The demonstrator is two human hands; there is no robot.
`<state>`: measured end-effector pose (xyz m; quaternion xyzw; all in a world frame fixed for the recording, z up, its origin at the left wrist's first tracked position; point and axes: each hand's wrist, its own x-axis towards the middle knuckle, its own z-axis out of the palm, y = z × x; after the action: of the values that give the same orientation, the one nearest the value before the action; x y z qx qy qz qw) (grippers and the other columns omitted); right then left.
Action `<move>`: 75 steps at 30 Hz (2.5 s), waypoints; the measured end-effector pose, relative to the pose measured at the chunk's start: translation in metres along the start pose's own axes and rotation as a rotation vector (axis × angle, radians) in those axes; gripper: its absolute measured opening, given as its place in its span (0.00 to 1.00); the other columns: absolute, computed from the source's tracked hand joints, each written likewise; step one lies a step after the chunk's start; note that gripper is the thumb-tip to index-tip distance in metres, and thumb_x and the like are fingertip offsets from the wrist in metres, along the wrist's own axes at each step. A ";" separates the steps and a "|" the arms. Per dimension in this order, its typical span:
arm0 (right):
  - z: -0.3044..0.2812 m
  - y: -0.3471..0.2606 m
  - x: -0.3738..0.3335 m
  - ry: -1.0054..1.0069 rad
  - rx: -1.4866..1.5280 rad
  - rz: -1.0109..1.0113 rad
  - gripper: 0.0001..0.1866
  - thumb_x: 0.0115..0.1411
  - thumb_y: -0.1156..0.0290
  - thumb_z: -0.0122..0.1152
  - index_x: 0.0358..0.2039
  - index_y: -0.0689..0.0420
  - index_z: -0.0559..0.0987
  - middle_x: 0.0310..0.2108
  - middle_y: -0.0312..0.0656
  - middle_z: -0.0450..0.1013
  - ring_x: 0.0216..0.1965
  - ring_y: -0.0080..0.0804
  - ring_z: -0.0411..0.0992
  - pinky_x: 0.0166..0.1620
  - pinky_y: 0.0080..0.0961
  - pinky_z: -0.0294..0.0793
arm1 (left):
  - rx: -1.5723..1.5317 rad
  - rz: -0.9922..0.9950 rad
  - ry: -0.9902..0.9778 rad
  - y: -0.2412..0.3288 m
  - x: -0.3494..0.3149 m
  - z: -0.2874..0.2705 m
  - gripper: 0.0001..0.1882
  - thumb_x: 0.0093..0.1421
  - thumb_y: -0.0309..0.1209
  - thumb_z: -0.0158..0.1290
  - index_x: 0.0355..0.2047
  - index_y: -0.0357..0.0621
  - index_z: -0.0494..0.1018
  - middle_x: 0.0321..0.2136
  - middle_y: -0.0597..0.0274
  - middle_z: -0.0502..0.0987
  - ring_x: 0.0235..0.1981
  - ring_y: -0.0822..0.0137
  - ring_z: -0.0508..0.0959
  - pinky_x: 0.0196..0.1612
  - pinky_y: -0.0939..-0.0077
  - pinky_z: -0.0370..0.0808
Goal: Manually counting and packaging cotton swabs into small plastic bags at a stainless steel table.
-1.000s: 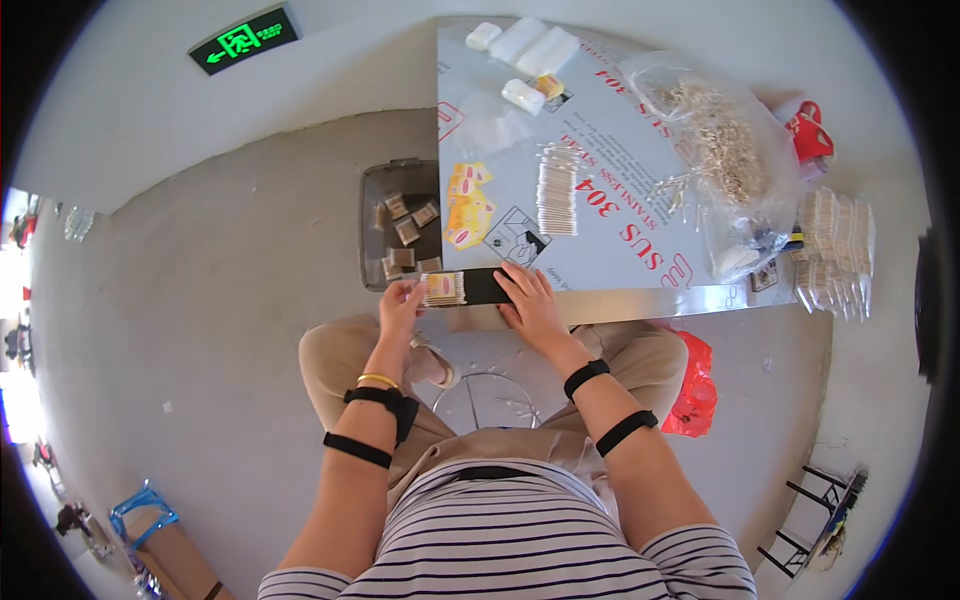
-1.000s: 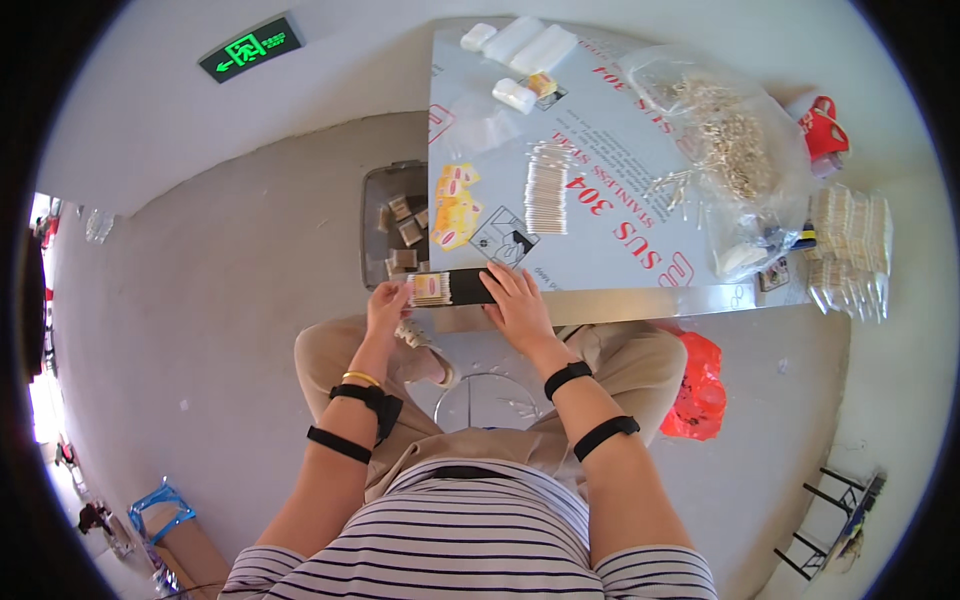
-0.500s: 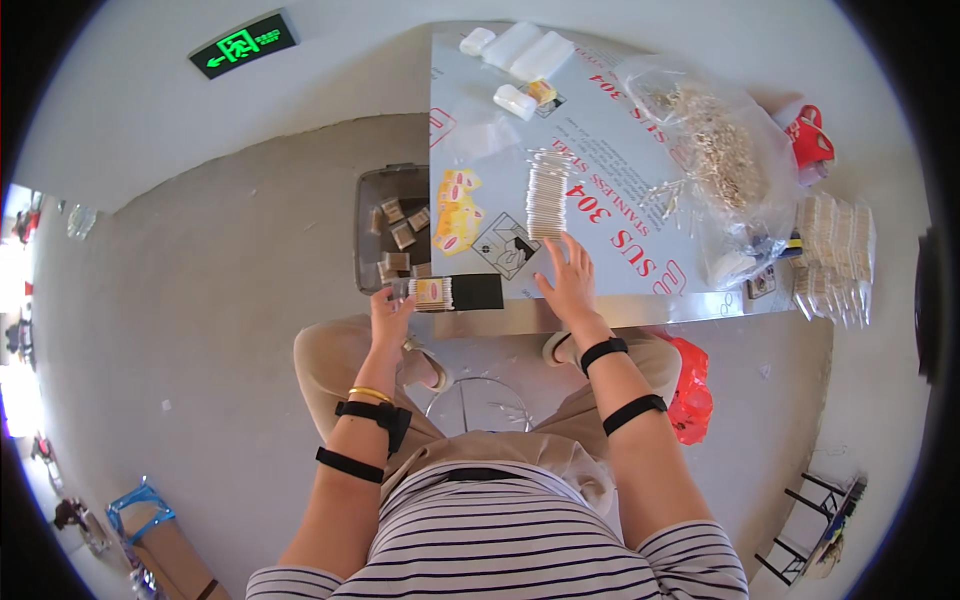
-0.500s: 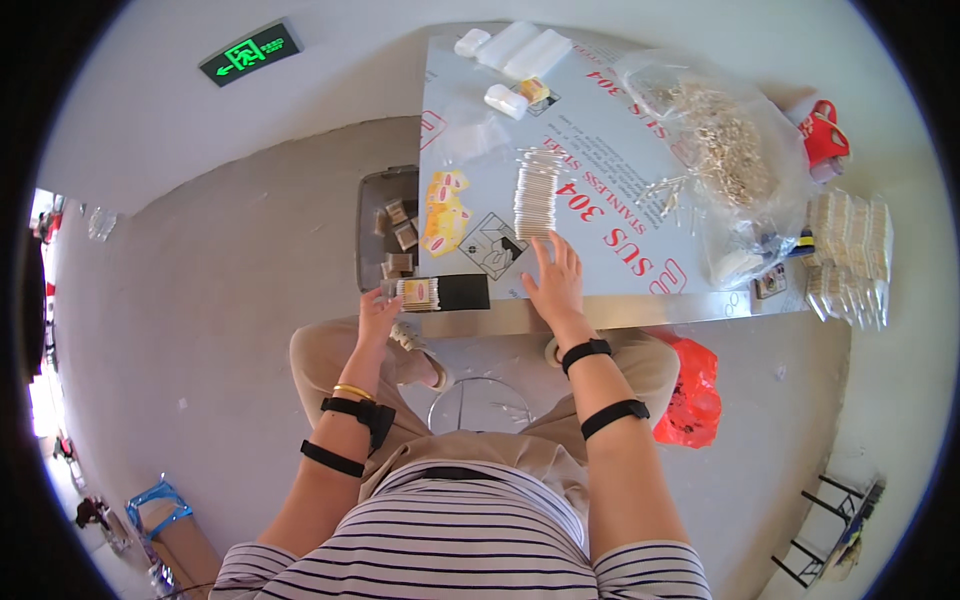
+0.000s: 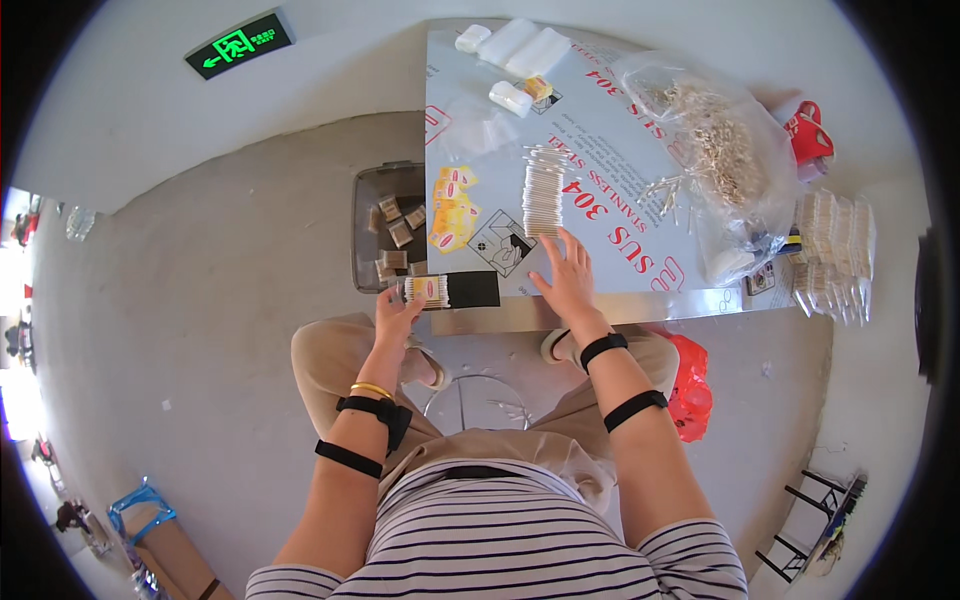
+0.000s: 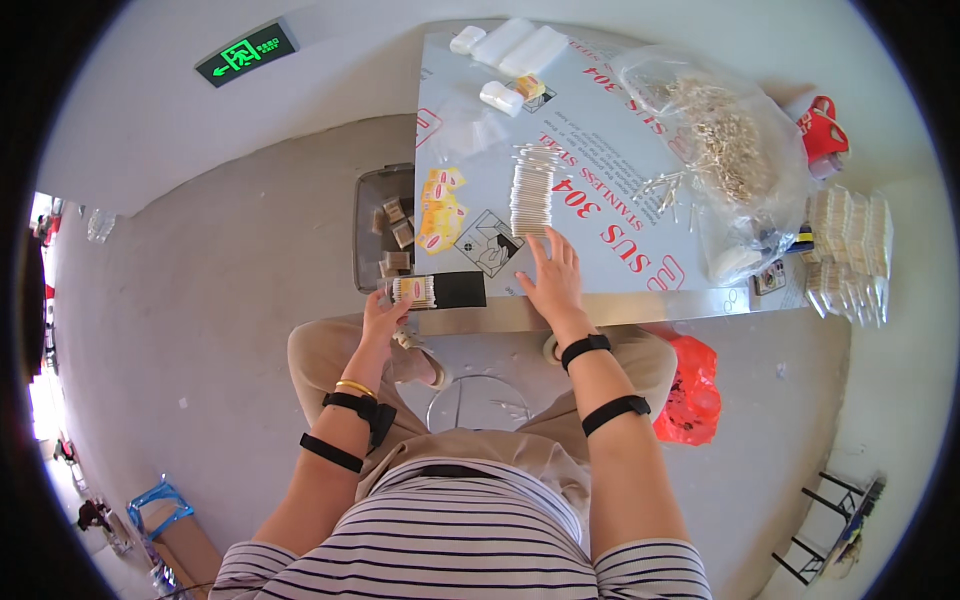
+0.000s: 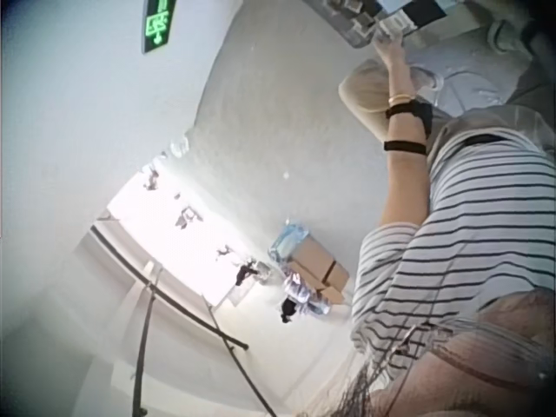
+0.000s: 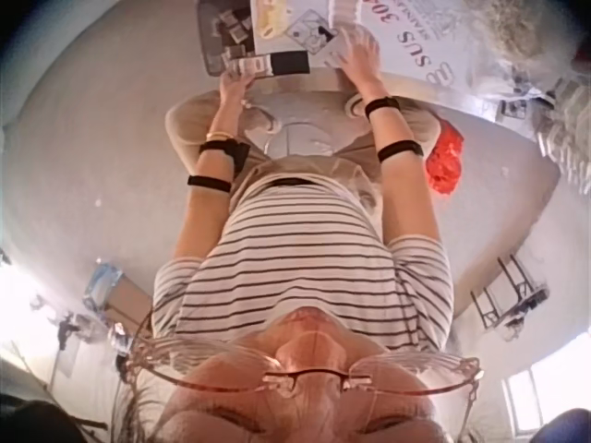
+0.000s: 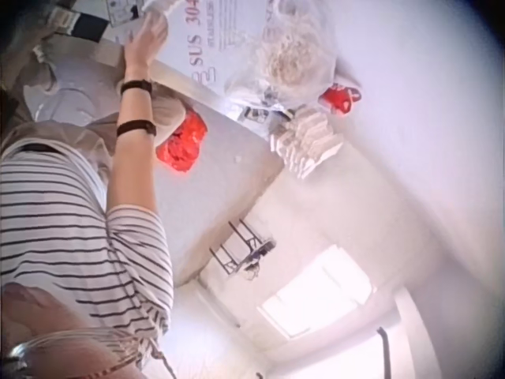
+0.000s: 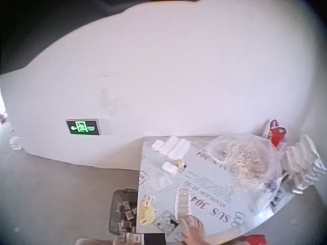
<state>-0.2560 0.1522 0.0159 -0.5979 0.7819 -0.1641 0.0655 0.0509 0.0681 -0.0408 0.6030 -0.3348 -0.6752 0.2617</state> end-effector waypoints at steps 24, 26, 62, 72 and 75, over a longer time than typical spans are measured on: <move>0.007 0.008 0.023 0.055 0.038 -0.014 0.23 0.54 0.63 0.67 0.51 0.50 0.76 0.59 0.45 0.62 0.63 0.48 0.58 0.64 0.45 0.59 | 0.791 0.998 -0.022 0.056 -0.045 0.078 0.30 0.49 0.29 0.64 0.52 0.44 0.67 0.52 0.51 0.68 0.53 0.47 0.67 0.57 0.56 0.65; 0.007 0.009 0.027 0.060 0.045 -0.008 0.22 0.53 0.64 0.67 0.50 0.50 0.77 0.57 0.44 0.62 0.63 0.48 0.59 0.63 0.45 0.59 | 0.796 0.966 -0.076 0.050 -0.043 0.088 0.30 0.49 0.29 0.64 0.52 0.45 0.67 0.52 0.51 0.68 0.53 0.47 0.67 0.57 0.56 0.65; 0.004 0.036 0.052 0.131 0.202 0.001 0.17 0.51 0.70 0.65 0.43 0.51 0.78 0.51 0.45 0.64 0.56 0.49 0.63 0.58 0.46 0.63 | 1.340 1.010 -0.233 0.059 0.024 0.182 0.33 0.60 0.46 0.57 0.63 0.53 0.63 0.67 0.54 0.52 0.72 0.47 0.46 0.71 0.43 0.43; 0.005 0.033 0.063 0.124 0.144 -0.040 0.15 0.51 0.71 0.65 0.42 0.51 0.78 0.51 0.43 0.65 0.57 0.48 0.63 0.58 0.45 0.64 | 1.265 1.090 -0.207 0.056 0.024 0.180 0.33 0.60 0.46 0.57 0.63 0.52 0.63 0.66 0.52 0.55 0.71 0.46 0.48 0.71 0.43 0.45; 0.005 0.034 0.062 0.117 0.150 -0.040 0.15 0.52 0.71 0.65 0.42 0.51 0.79 0.51 0.43 0.65 0.57 0.48 0.63 0.58 0.45 0.63 | 1.263 1.105 -0.173 0.061 0.028 0.184 0.32 0.61 0.46 0.56 0.63 0.51 0.63 0.65 0.52 0.55 0.71 0.46 0.49 0.71 0.42 0.45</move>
<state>-0.3030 0.1002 0.0052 -0.5961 0.7579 -0.2580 0.0610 -0.1385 0.0330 -0.0025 0.3316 -0.9152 -0.1800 0.1416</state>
